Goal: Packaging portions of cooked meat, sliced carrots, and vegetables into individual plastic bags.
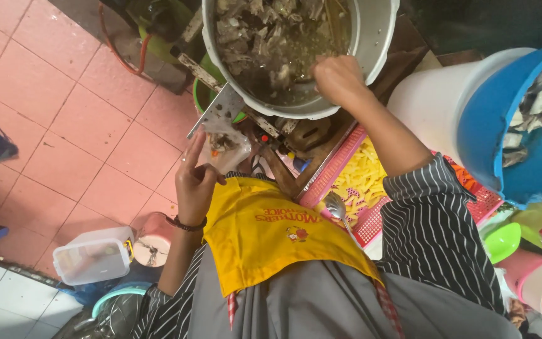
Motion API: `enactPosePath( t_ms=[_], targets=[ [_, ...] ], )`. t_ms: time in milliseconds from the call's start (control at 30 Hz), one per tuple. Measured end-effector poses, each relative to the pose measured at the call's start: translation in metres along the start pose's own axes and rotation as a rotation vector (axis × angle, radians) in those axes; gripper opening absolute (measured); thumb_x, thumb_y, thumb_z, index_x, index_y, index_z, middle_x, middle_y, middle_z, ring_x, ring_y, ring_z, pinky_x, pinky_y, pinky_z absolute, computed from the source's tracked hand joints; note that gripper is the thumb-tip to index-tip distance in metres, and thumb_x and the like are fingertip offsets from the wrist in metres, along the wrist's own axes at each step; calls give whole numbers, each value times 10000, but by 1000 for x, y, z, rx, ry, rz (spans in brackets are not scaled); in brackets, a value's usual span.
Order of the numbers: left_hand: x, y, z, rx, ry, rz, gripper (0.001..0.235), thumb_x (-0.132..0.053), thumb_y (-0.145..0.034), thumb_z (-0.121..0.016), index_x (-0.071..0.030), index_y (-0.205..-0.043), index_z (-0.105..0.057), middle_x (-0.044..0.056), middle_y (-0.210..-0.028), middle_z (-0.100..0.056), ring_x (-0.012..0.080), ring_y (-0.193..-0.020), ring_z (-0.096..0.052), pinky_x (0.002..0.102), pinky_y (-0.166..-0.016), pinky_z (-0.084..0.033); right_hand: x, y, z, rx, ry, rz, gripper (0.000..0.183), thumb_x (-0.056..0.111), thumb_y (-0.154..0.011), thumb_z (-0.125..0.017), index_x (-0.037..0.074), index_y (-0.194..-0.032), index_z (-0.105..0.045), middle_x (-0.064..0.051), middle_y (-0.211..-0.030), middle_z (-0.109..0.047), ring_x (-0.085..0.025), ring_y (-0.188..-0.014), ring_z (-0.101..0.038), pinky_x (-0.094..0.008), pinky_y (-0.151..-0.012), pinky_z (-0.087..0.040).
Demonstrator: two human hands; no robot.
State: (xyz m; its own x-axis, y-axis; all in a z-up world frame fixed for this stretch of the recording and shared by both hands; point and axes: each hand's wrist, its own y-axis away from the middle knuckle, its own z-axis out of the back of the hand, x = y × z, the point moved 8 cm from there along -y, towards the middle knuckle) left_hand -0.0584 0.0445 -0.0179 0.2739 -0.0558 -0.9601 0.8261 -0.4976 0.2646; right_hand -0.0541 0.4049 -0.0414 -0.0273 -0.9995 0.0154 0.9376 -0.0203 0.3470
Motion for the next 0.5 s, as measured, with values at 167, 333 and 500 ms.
enactPosePath(
  t_ms=[167, 333, 500],
  targets=[
    [-1, -5, -5, 46, 33, -15, 771, 198, -855, -462, -69, -1577, -412, 93, -1670, -387, 65, -681, -601, 238, -663, -570, 4, 6, 4, 0, -118, -7, 210, 225, -805, -810, 112, -981, -785, -107, -1080, -738, -277, -874, -721, -441, -622, -548],
    [-8, -8, -1, 27, -1, -10, 757, 191, -870, -470, -47, -1586, -412, 113, -1585, -474, 70, -707, -635, 232, -655, -568, -4, 31, 45, -34, -245, -22, 189, 239, -894, -783, 133, -1049, -768, -30, -1016, -748, -238, -859, -706, -448, -707, -524],
    [-15, -13, -2, 16, -22, -26, 670, 171, -905, -452, -13, -1549, -449, 123, -1631, -418, 78, -741, -665, 237, -634, -573, -17, 55, 84, -205, -360, -25, 149, 225, -934, -785, 134, -1047, -753, -42, -1002, -716, -294, -932, -690, -464, -758, -505]
  ],
)
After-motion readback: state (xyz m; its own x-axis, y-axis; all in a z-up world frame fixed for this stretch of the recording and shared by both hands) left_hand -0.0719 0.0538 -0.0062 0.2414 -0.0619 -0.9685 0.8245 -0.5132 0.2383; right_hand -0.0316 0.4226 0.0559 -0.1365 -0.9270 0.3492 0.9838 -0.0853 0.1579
